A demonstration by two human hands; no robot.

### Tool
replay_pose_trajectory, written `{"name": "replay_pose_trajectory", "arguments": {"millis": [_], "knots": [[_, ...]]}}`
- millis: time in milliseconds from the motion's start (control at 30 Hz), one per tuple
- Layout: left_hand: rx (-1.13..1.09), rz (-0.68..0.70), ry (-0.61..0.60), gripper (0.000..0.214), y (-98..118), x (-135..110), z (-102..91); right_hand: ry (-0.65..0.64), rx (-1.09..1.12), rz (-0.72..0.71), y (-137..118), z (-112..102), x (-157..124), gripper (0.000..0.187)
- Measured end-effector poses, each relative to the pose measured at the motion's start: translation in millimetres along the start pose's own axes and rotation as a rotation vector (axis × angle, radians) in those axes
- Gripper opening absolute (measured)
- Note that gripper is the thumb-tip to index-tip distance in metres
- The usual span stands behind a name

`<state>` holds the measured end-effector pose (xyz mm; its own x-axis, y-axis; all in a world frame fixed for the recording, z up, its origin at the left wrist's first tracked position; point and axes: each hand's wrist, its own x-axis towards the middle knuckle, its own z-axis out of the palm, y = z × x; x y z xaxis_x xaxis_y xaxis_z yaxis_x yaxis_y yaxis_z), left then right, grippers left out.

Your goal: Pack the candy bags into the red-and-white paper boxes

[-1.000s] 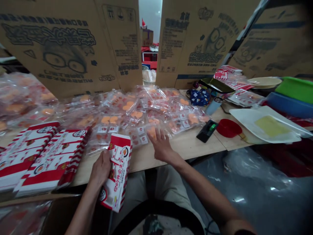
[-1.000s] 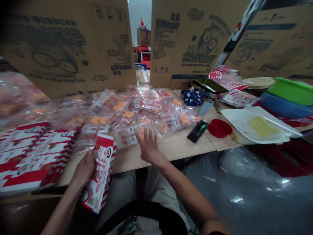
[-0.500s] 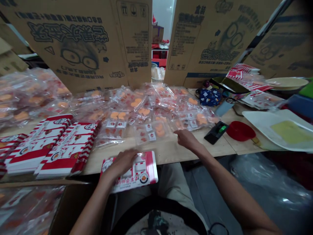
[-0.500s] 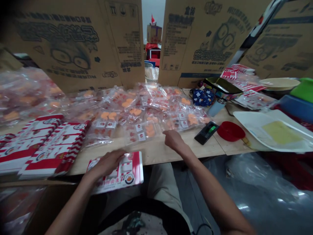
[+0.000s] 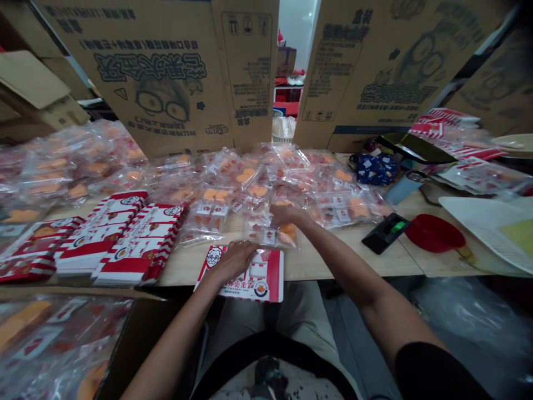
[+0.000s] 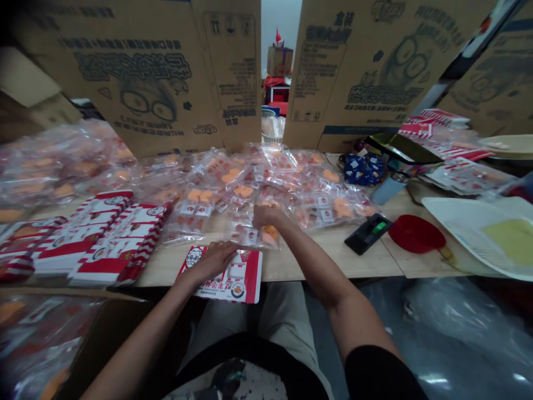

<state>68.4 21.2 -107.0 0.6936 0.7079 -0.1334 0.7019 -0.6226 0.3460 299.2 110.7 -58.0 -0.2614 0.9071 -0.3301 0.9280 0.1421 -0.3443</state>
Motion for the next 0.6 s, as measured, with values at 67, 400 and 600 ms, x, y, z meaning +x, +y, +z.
{"name": "replay_pose_trajectory", "arguments": {"millis": [67,400,600], "knots": [[-0.01,0.006,0.009,0.037,-3,-4,0.1,-0.041,0.11,-0.039,15,-5,-13,0.022],[-0.075,0.003,0.094,0.032,-5,92,-20.8,0.724,1.164,0.0,114,-32,-151,0.037],[-0.472,-0.025,0.342,0.045,56,99,-28.9,1.016,1.661,0.021,87,18,-166,0.038]]}}
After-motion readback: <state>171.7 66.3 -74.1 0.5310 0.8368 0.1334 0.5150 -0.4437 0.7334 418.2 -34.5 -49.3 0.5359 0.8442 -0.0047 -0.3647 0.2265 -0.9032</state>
